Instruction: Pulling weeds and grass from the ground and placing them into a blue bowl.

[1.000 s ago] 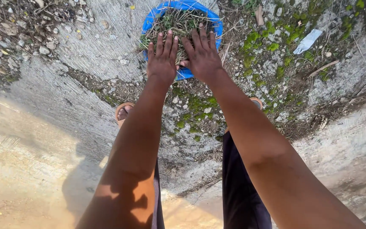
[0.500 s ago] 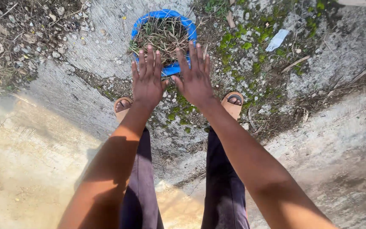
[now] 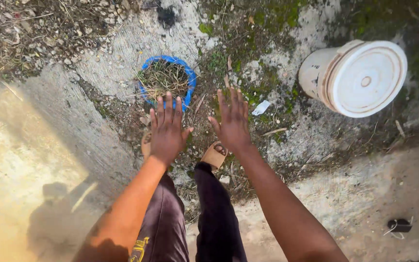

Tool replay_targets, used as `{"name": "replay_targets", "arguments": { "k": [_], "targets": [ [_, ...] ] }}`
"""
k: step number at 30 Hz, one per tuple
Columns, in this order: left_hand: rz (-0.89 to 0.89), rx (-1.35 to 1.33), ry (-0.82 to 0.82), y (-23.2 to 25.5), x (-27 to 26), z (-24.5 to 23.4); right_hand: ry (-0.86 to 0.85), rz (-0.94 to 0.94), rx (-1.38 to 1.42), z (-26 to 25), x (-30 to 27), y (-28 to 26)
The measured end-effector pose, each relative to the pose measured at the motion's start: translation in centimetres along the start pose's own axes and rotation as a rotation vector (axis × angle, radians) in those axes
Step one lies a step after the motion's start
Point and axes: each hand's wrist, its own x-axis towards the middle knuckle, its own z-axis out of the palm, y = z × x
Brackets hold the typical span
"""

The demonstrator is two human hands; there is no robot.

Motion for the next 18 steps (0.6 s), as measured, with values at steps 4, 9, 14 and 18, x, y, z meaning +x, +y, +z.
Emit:
{"name": "replay_targets", "arguments": {
  "k": [4, 9, 14, 18],
  "targets": [
    [0.007, -0.069, 0.090, 2.3, 2.6, 1.0, -0.017, 0.012, -0.005, -0.6, 3.4, 2.9],
    [-0.118, -0.155, 0.030, 4.9, 8.0, 3.4, -0.032, -0.006, -0.014, 0.5, 8.5, 6.0],
    [-0.197, -0.225, -0.031, 6.0, 11.9, 3.2, -0.153, 0.022, -0.070, -0.9, 13.3, 7.5],
    [-0.221, -0.222, -0.057, 7.0, 14.9, 2.7, -0.154, 0.076, -0.078, -2.5, 17.1, 9.9]
  ]
}}
